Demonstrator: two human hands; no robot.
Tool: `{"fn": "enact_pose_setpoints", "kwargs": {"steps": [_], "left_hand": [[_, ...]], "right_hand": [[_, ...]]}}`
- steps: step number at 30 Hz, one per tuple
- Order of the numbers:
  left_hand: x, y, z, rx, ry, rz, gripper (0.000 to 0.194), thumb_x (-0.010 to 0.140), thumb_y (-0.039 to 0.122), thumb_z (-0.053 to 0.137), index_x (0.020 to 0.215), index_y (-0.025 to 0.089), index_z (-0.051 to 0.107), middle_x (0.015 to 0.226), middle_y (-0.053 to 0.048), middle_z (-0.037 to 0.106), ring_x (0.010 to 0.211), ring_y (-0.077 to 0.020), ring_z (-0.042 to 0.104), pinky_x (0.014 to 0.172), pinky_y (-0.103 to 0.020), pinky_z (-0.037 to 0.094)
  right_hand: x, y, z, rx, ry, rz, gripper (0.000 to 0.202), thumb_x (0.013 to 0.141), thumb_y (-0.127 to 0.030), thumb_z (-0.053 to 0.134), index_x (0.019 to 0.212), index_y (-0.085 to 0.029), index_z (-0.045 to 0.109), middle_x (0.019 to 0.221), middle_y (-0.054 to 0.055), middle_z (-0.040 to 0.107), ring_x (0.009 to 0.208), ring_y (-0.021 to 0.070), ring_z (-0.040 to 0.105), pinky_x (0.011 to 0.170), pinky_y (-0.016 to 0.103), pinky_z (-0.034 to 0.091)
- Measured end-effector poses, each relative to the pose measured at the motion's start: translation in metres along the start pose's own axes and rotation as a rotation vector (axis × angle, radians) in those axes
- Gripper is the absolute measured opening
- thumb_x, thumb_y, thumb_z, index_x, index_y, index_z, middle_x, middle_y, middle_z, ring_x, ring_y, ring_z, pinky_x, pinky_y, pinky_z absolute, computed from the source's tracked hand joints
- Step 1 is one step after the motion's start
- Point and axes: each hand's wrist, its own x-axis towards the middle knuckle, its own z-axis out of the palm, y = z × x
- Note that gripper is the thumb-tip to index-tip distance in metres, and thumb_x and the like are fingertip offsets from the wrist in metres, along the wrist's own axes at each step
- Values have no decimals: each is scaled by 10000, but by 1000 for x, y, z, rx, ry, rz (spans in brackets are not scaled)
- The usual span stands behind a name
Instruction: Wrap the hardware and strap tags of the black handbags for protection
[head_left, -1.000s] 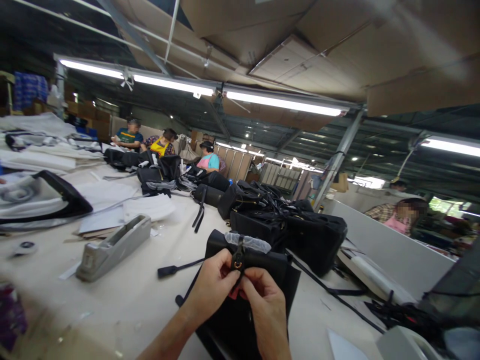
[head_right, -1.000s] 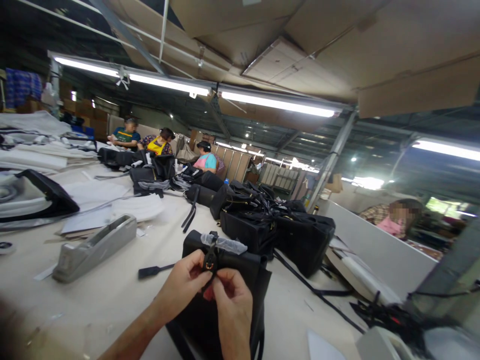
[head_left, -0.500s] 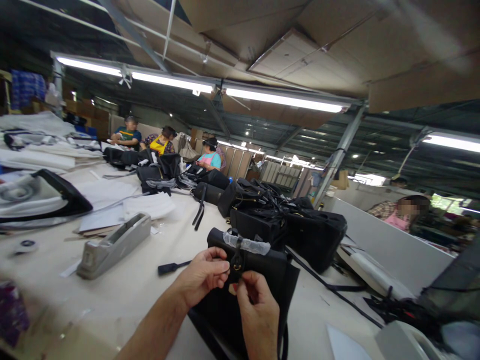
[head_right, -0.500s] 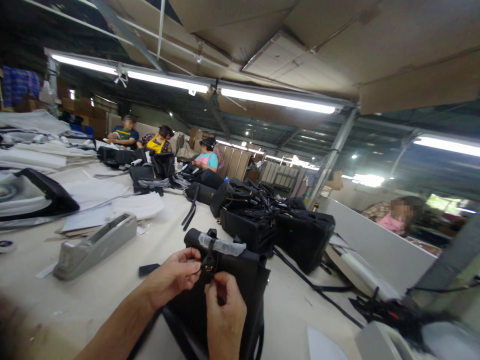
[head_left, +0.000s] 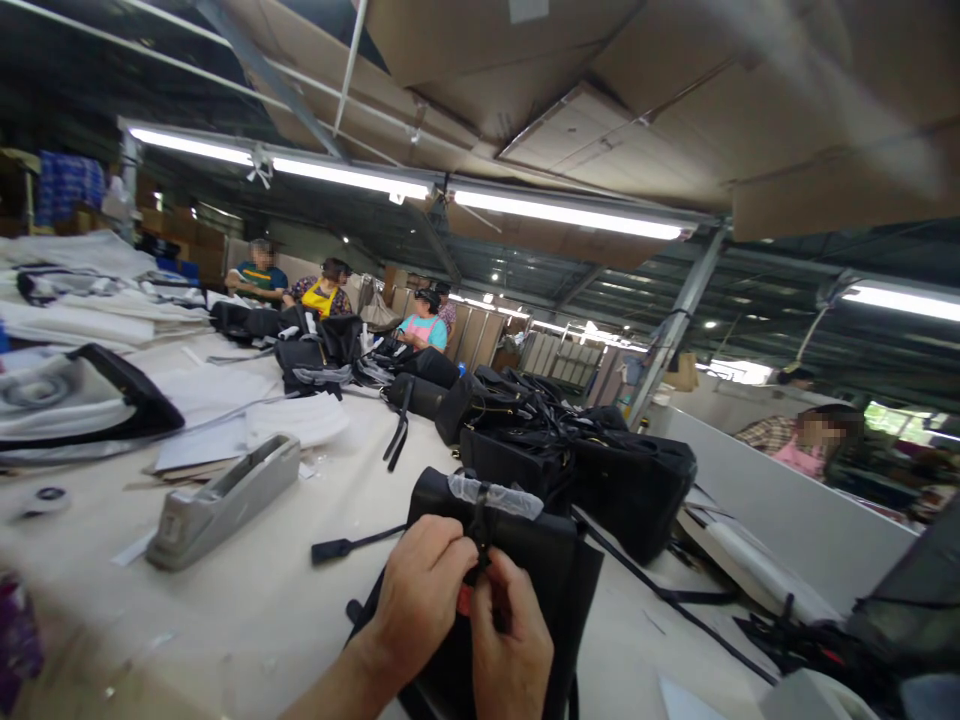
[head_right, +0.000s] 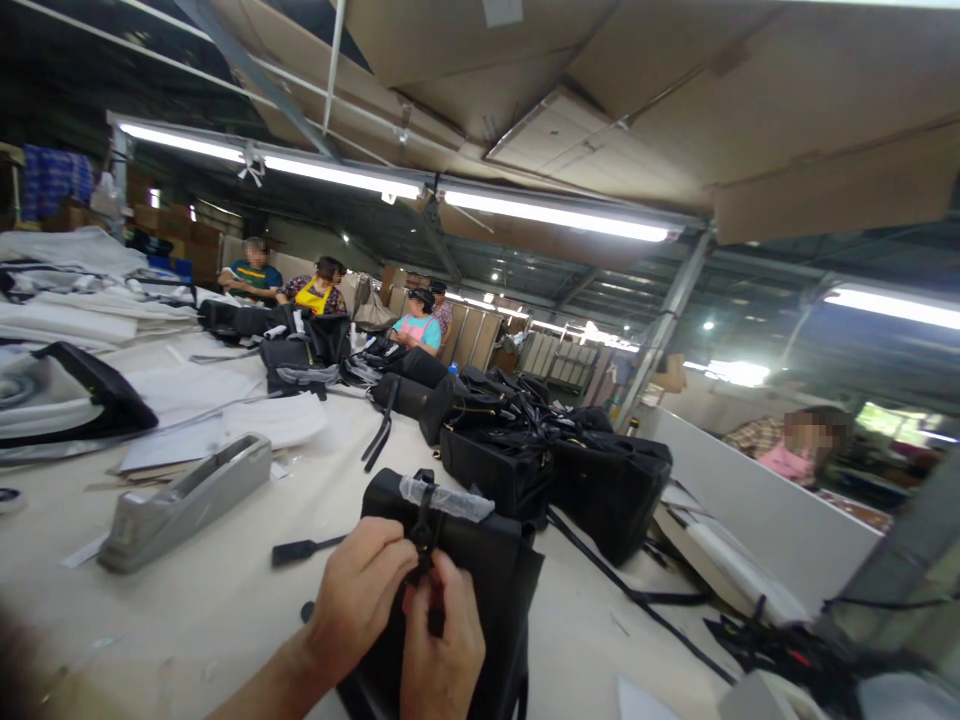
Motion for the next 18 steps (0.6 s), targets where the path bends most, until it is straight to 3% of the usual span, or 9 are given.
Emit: {"fn": "enact_pose_setpoints", "kwargs": {"steps": [2,6,9,11,15,18], "left_hand": [[9,2,1,-123,-21,-114,213,874,142,478,715,203,605,796,-40,597,762,-185,550,696,-284,443],[36,5,-3,-431,-29,-501,139,829,172,520,697,204,552,741,-1,555,711,-166,539,662,-254,437],[47,1,-10,-424,-42,-534,34,798,213,591,768,206,576,722,18,569,683,-156,539,649,-243,427],[46,-1,-14,-407,-119,-550,79,791,242,623,851,210,583,698,32,583,643,-151,550,625,-240,428],[30,0,-14,-469,-389,-606,208,873,354,534,781,186,617,695,-7,646,672,-170,597,613,-246,439],[23,1,-9,-544,-478,-719,271,818,423,613,779,159,656,739,-45,692,720,-195,622,646,-265,468]], "right_hand": [[-2,2,1,-15,12,-43,261,855,-323,565,1014,-180,716,885,88,735,760,195,701,653,252,562],[-16,20,2,-25,-84,49,308,834,-282,578,1107,-201,695,940,80,743,819,217,714,730,282,575],[-27,37,-3,37,-159,143,307,799,-271,605,1081,-200,703,965,79,758,839,231,730,708,264,587],[-31,41,-8,86,-161,221,283,799,-291,614,1049,-194,707,943,79,760,828,230,731,697,257,588],[-43,27,-11,96,-131,276,191,775,-271,621,927,-206,716,834,52,743,741,208,699,662,259,564],[-58,16,0,44,-109,291,104,745,-228,594,781,-217,691,682,9,682,609,171,626,564,241,508]]}}
